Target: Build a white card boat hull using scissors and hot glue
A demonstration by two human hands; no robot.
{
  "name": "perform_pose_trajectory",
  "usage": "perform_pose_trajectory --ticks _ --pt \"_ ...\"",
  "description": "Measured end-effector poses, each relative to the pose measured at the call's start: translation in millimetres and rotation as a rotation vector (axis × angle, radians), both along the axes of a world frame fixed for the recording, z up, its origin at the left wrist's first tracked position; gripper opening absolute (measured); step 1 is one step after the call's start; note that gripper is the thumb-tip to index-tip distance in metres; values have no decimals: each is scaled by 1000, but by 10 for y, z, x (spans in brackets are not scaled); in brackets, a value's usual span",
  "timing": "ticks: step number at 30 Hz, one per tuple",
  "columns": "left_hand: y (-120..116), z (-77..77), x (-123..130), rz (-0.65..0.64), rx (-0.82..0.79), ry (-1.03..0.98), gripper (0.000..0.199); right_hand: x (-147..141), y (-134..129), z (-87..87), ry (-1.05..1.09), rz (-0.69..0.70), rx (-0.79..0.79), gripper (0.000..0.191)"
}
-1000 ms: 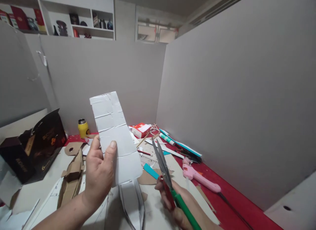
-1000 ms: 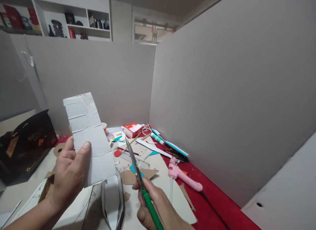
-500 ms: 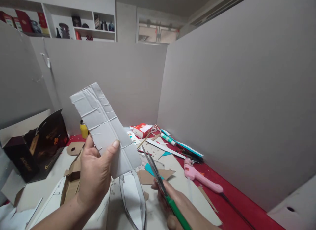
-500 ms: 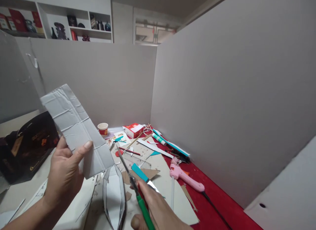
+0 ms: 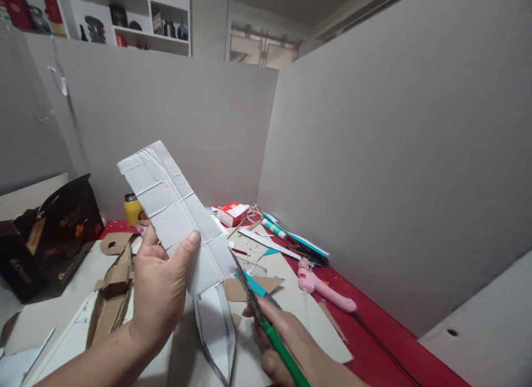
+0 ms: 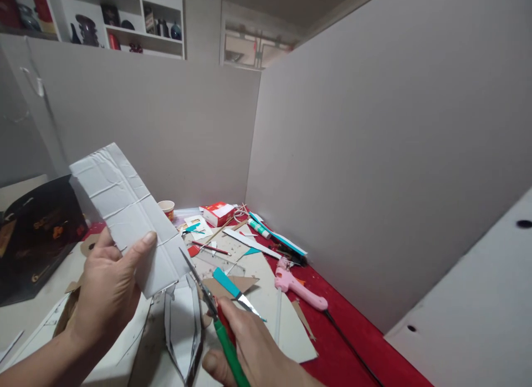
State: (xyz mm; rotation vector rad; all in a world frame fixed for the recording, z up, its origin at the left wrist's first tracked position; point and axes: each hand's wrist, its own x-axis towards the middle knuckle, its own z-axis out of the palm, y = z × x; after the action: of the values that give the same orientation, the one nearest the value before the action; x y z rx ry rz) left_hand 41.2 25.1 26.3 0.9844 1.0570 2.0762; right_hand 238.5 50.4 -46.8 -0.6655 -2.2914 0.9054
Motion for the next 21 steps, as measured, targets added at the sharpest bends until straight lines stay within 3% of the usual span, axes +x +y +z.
perform_pose_trajectory --ticks 6,21 --pt "32 -29 0 -37 -6 27 57 -7 -20 -14 -7 -1 -70 67" --pt "35 -74 16 -67 2 22 55 -15 37 -264 72 54 -38 51"
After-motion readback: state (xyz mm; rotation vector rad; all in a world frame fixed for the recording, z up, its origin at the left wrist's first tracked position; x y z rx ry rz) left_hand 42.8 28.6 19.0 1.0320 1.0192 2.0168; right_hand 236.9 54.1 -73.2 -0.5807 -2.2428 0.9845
